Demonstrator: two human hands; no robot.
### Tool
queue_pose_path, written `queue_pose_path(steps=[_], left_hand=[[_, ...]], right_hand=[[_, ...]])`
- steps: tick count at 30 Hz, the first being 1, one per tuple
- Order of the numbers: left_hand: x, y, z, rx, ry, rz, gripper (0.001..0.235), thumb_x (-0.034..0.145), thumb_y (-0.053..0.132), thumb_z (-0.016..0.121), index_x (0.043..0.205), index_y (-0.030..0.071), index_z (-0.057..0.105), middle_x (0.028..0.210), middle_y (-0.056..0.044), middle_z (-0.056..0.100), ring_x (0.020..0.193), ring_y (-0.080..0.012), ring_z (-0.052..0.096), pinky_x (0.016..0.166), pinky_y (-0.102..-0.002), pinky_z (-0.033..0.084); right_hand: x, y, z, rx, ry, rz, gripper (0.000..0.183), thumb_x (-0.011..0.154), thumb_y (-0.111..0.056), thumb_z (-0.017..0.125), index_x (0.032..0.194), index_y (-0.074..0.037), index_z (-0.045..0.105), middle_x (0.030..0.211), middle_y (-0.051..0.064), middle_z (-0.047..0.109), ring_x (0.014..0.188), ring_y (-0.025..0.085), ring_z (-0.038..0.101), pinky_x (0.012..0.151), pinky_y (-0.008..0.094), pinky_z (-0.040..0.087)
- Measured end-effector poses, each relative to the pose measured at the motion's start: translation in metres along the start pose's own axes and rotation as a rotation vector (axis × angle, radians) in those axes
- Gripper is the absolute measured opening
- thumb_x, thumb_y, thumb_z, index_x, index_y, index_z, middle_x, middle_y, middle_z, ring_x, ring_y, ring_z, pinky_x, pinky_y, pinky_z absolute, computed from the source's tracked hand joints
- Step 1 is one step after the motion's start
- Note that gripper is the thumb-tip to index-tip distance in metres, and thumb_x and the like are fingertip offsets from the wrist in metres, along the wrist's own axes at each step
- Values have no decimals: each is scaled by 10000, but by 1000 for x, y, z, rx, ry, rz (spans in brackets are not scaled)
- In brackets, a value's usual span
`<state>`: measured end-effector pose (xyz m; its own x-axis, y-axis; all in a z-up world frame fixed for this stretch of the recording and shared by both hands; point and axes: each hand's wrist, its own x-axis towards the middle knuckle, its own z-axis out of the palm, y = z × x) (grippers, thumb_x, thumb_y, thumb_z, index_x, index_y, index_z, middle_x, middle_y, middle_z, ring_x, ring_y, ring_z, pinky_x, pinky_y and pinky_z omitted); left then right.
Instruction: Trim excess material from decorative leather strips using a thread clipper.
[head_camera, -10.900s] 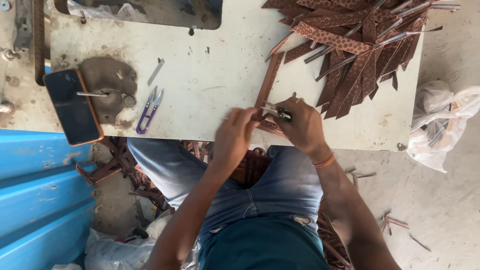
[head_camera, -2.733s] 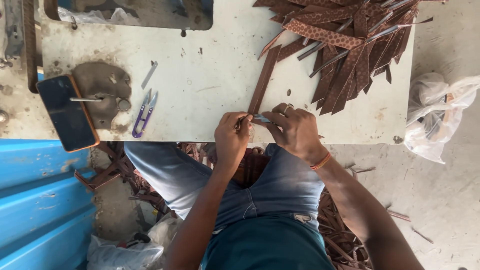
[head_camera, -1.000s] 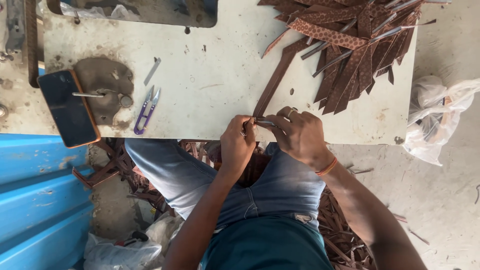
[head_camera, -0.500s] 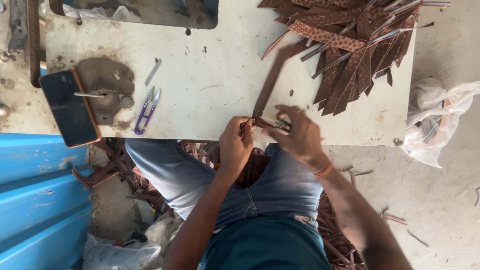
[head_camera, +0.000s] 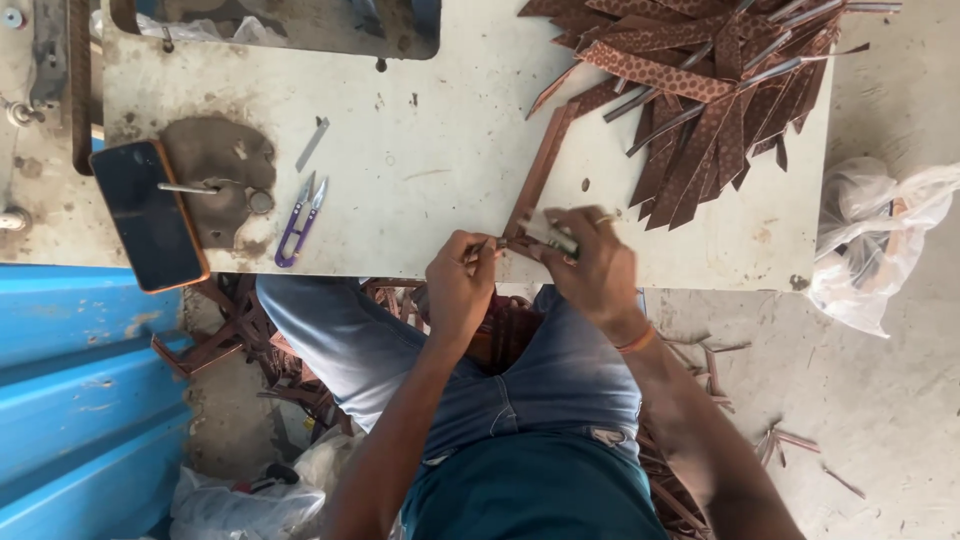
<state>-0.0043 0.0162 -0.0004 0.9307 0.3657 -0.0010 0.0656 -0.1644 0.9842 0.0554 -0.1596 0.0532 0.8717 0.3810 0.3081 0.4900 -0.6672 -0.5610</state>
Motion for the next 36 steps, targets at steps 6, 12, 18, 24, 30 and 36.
queue_pose_path(steps=[6,12,18,24,30,36], left_hand=[[4,4,1,100,3,48,118,1005,104,669,1017,-13,655,908,-155,771,839,-213,799,690,-304,632],[1,23,-5,163,-6,54,105,1008,108,658,1024,5,668,887,-149,780,768,-225,791,642,-312,612],[5,3,-2,206,-30,63,105,1036,109,621,1031,5,624,914,-142,794,815,-225,800,641,-314,601],[-3,-19,1,46,-26,77,139,1076,128,596,1089,-10,598,965,-157,782,953,-217,808,711,-293,648],[-43,-17,-41,-126,-152,-113,187,1040,151,653,1042,-34,634,949,-141,786,879,-198,796,715,-309,644],[-70,-109,-41,-439,-210,-769,201,987,181,655,1042,-11,671,933,-163,750,784,-240,761,658,-371,650]], right_hand=[[3,20,-1,-48,-69,-233,226,942,-257,809,1089,-86,808,848,59,710,474,85,521,370,266,395],[19,11,-3,-139,-187,-333,200,970,-298,758,1049,-121,808,820,19,726,453,77,492,374,270,378],[15,28,6,-190,-228,-251,154,1011,-295,736,1007,-168,823,759,18,714,461,107,511,392,286,391],[11,-8,-17,-2,-201,187,392,853,-328,826,1126,-64,730,962,81,704,571,150,643,410,303,524],[-3,2,4,-87,-228,171,332,840,-279,862,1076,-78,744,987,91,729,721,228,742,598,350,597],[-9,-31,4,182,-294,56,338,849,-202,825,1149,-81,726,1020,97,750,793,202,769,648,305,642]])
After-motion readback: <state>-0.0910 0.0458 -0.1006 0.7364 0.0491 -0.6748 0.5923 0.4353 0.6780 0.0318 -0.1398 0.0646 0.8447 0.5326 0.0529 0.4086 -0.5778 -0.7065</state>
